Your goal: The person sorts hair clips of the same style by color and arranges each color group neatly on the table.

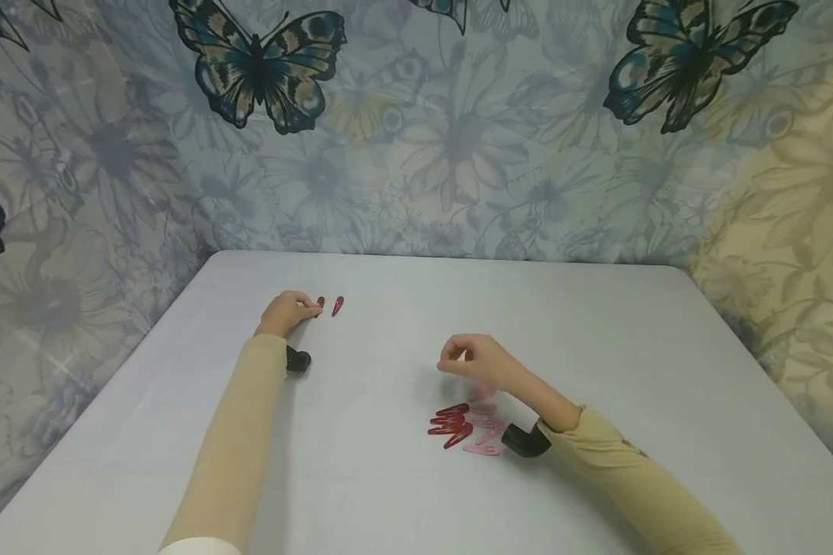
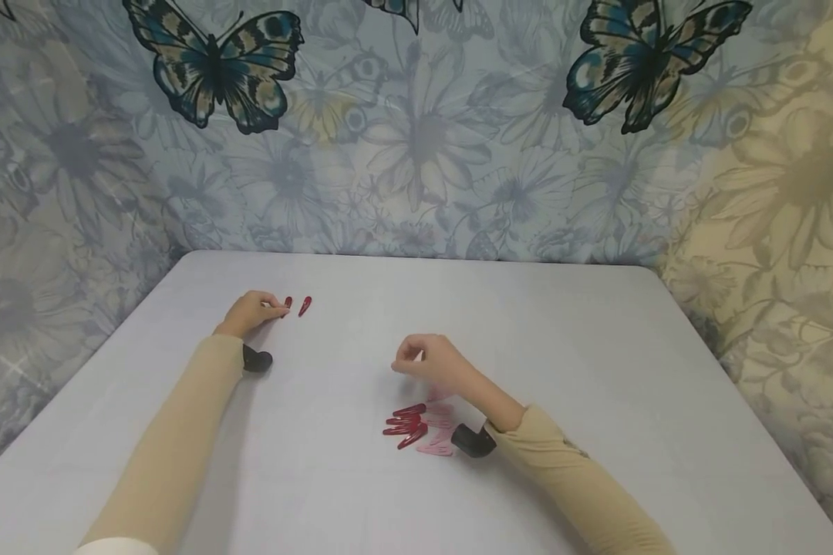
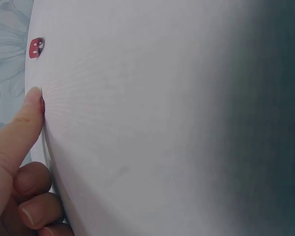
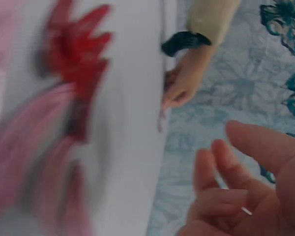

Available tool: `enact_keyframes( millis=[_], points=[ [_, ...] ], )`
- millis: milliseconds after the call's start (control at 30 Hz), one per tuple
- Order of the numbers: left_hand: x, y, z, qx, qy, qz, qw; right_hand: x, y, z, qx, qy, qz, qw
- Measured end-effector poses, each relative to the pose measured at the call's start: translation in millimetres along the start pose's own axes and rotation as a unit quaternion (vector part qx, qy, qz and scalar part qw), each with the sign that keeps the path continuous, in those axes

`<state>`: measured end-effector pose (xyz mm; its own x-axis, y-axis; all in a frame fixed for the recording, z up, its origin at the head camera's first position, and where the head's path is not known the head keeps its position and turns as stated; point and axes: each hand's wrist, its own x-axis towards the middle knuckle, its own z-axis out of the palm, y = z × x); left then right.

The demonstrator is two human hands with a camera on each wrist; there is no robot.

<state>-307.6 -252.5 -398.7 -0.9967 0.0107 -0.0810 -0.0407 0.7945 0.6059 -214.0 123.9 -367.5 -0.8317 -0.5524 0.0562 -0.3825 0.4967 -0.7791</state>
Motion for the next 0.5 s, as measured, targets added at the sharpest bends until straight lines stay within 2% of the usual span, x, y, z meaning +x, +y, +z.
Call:
enact_keyframes(
  millis=[100, 233, 500],
  points=[
    [-0.3, -3.3, 0.9, -0.001, 0.005, 0.002, 1.0000, -11.0, 7, 4, -0.032, -0.032, 0.008, 0.9989],
    [0.3, -7.0, 1.1, -0.002, 0.008, 0.004, 1.0000, -18.5, 14, 11, -0.046, -0.059, 0.028, 0.9968],
    [-4.7, -4.4, -0.5, -0.004, 0.003, 0.004, 1.0000, -16.7, 14, 25, -0.107, -0.059, 0.037, 0.9919]
  ],
)
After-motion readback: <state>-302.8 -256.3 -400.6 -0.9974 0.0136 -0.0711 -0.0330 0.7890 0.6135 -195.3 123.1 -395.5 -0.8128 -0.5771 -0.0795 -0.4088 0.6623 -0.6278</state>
